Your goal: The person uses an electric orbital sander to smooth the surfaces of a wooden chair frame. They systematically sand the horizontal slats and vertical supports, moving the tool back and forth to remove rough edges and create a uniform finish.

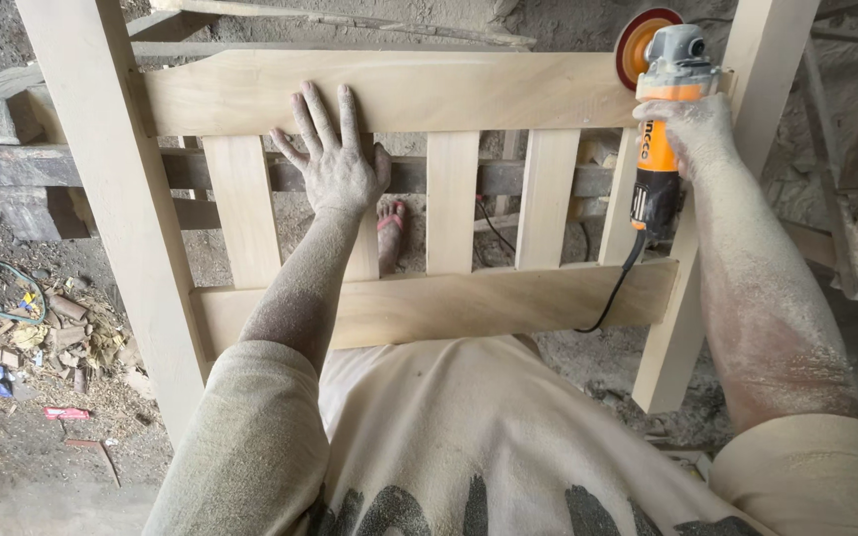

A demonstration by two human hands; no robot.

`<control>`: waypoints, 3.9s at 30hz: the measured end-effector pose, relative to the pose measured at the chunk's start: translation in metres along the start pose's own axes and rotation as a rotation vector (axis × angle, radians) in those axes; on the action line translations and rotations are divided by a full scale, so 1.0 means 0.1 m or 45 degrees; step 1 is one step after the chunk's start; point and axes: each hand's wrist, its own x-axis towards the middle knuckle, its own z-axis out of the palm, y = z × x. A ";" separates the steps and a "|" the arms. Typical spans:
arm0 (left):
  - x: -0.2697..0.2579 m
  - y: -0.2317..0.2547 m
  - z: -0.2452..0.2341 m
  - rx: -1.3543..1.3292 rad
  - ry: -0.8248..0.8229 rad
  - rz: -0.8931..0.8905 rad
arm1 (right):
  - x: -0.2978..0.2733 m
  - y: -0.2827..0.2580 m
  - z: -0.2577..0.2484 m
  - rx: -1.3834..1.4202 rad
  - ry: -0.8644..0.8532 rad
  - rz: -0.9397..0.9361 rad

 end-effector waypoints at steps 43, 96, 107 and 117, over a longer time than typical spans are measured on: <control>0.04 -0.04 0.03 -0.004 0.007 0.025 | -0.13 0.08 -0.03 0.319 0.315 0.223; 0.04 0.02 -0.03 -0.065 0.011 0.029 | -0.13 0.22 0.06 0.046 0.322 0.026; 0.00 0.00 -0.02 -0.028 -0.016 0.032 | -0.37 0.05 0.34 0.020 0.267 0.134; 0.01 -0.02 0.03 -0.045 0.028 0.058 | -0.55 -0.03 0.59 0.159 0.251 0.144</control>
